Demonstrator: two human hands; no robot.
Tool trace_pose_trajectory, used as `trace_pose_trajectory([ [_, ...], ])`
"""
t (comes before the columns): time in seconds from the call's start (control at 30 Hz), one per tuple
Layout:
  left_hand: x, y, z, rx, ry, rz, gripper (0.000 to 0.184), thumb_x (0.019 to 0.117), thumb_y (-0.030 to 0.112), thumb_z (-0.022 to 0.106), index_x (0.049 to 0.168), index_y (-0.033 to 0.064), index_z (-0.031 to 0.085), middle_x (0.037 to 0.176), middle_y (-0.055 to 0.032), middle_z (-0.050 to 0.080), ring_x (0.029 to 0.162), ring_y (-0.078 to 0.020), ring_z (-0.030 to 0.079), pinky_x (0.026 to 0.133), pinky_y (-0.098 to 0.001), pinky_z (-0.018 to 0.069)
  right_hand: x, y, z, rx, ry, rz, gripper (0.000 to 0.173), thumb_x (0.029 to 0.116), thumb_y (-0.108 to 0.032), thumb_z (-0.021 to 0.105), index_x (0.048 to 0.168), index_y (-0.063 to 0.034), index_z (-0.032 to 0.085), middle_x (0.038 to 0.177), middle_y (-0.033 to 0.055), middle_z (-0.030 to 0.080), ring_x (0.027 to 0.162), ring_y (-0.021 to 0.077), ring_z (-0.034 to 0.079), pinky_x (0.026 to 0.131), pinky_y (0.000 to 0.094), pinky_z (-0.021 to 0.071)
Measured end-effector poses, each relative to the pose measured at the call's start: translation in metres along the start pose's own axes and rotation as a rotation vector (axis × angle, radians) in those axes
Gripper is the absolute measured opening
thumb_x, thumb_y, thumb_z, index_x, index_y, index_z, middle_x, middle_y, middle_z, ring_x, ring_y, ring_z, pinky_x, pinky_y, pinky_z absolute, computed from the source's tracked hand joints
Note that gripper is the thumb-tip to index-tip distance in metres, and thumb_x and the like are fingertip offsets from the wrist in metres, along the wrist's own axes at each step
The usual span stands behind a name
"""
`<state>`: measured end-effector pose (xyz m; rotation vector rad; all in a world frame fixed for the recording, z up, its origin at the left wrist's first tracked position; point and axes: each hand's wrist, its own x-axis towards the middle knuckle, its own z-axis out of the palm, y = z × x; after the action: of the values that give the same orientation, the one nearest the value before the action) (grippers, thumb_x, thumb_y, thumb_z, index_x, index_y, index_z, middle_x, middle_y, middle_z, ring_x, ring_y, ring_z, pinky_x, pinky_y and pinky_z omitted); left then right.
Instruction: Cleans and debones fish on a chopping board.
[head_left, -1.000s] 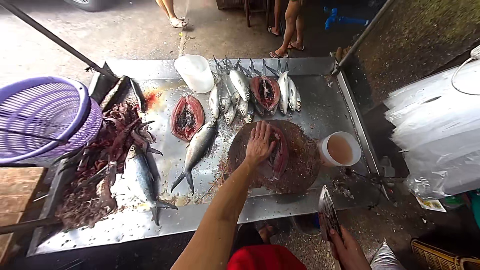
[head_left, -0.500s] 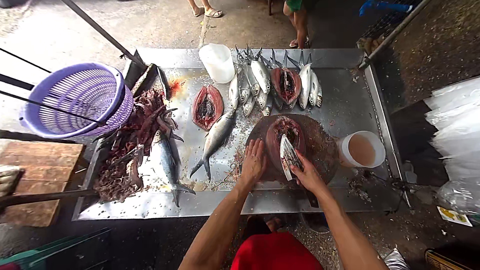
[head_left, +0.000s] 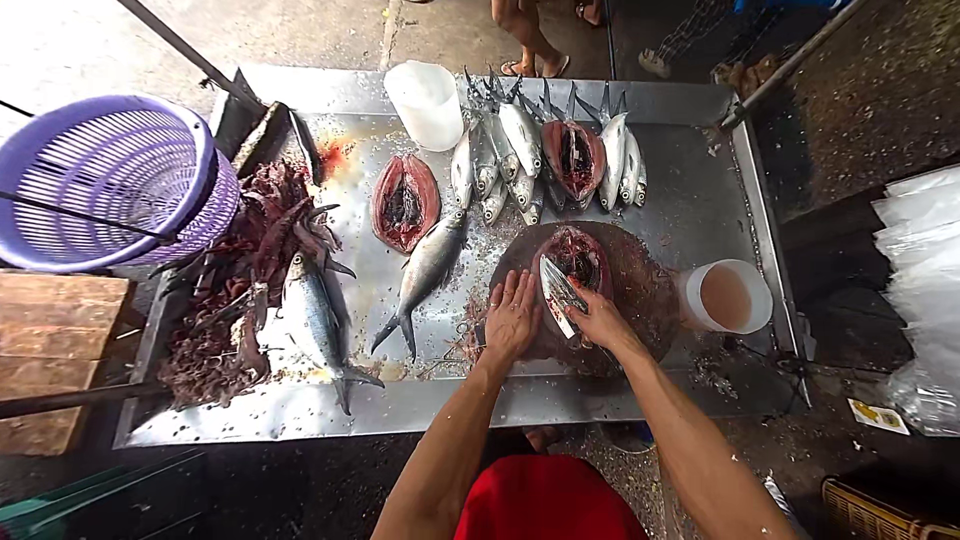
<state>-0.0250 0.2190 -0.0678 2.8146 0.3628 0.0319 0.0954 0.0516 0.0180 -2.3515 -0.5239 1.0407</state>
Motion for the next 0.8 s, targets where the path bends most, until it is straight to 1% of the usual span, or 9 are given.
trace_pose_trajectory([
  [0.03, 0.0, 0.0, 0.0, 0.002, -0.003, -0.001, 0.059, 0.1081, 0.04, 0.026, 0.161, 0.0164, 0.035, 0.167, -0.0008, 0.034, 0.157, -0.0255, 0.024, 0.125, -0.0533, 0.0186, 0.003, -0.005, -0.003, -0.003, -0.003, 0.007, 0.06, 0.1053, -0.035, 0.054, 0.161, -0.0172, 0.038, 0.146, 0.0144, 0.059, 0.114, 0.0279, 0.068, 0.101, 0.0478, 0.0528],
  [0.1, 0.0, 0.0, 0.001, 0.007, -0.004, -0.005, 0.058, 0.1081, 0.04, 0.027, 0.161, 0.0171, 0.035, 0.167, 0.0001, 0.033, 0.157, -0.0242, 0.023, 0.126, -0.0521, 0.0179, 0.009, -0.015, -0.007, -0.023, -0.018, 0.03, 0.059, 0.1061, -0.035, 0.053, 0.161, -0.0181, 0.038, 0.139, 0.0153, 0.062, 0.098, 0.0269, 0.071, 0.09, 0.0463, 0.0569],
  [0.13, 0.0, 0.0, 0.0, 0.012, -0.001, -0.006, 0.058, 0.108, 0.04, 0.027, 0.161, 0.0173, 0.035, 0.167, 0.0004, 0.033, 0.157, -0.0237, 0.023, 0.126, -0.0514, 0.0178, 0.01, -0.019, -0.009, -0.047, -0.02, 0.041, 0.058, 0.1063, -0.035, 0.053, 0.16, -0.0172, 0.039, 0.136, 0.0166, 0.063, 0.097, 0.0282, 0.071, 0.089, 0.0471, 0.0569],
  [0.17, 0.0, 0.0, 0.0, 0.014, -0.002, -0.006, 0.058, 0.1079, 0.04, 0.028, 0.161, 0.0176, 0.035, 0.167, 0.0007, 0.032, 0.158, -0.0233, 0.022, 0.126, -0.0509, 0.0176, 0.01, -0.022, -0.01, -0.079, -0.021, 0.045, 0.058, 0.1064, -0.035, 0.053, 0.16, -0.0161, 0.039, 0.136, 0.0175, 0.064, 0.105, 0.0303, 0.07, 0.095, 0.049, 0.0549],
  [0.23, 0.001, -0.001, -0.001, -0.003, 0.001, -0.004, 0.058, 0.1083, 0.041, 0.029, 0.161, 0.0172, 0.035, 0.168, 0.0005, 0.032, 0.158, -0.0232, 0.021, 0.126, -0.0514, 0.0177, 0.009, -0.022, -0.01, -0.141, -0.027, 0.017, 0.06, 0.1058, -0.032, 0.054, 0.161, -0.0158, 0.037, 0.142, 0.018, 0.061, 0.127, 0.0345, 0.061, 0.11, 0.0534, 0.0461],
  [0.3, -0.001, -0.002, 0.001, -0.021, 0.008, 0.0, 0.058, 0.1083, 0.041, 0.03, 0.161, 0.0163, 0.034, 0.168, 0.0004, 0.03, 0.158, -0.0227, 0.019, 0.127, -0.0515, 0.0169, 0.006, -0.016, -0.01, -0.201, -0.052, -0.011, 0.061, 0.1053, -0.034, 0.055, 0.162, -0.0192, 0.036, 0.145, 0.0167, 0.06, 0.133, 0.0363, 0.057, 0.113, 0.0562, 0.0425],
  [0.47, -0.001, -0.002, 0.001, -0.006, -0.005, -0.006, 0.06, 0.1081, 0.04, 0.03, 0.163, 0.0163, 0.03, 0.17, 0.0, 0.027, 0.159, -0.0215, 0.017, 0.127, -0.0499, 0.015, -0.002, -0.003, -0.006, -0.288, -0.109, -0.019, 0.06, 0.1054, -0.038, 0.052, 0.162, -0.0292, 0.035, 0.137, 0.0168, 0.064, 0.126, 0.0376, 0.061, 0.104, 0.0599, 0.048],
  [0.6, -0.001, -0.002, 0.001, 0.004, 0.001, 0.002, 0.059, 0.108, 0.039, 0.03, 0.162, 0.0169, 0.031, 0.169, 0.0012, 0.028, 0.159, -0.0214, 0.017, 0.127, -0.0496, 0.0146, -0.02, 0.007, 0.002, -0.332, -0.165, -0.027, 0.059, 0.1054, -0.039, 0.049, 0.161, -0.0268, 0.036, 0.129, 0.019, 0.067, 0.119, 0.0386, 0.065, 0.1, 0.06, 0.0502],
  [0.8, 0.0, -0.004, 0.001, 0.002, -0.008, 0.006, 0.057, 0.1075, 0.034, 0.03, 0.163, 0.0185, 0.03, 0.169, 0.0031, 0.028, 0.159, -0.0215, 0.017, 0.126, -0.0506, 0.0153, -0.074, 0.0, 0.006, -0.554, -0.255, 0.02, 0.06, 0.1069, -0.033, 0.043, 0.165, -0.0302, 0.026, 0.115, 0.0224, 0.07, 0.105, 0.0439, 0.069, 0.086, 0.063, 0.0535],
])
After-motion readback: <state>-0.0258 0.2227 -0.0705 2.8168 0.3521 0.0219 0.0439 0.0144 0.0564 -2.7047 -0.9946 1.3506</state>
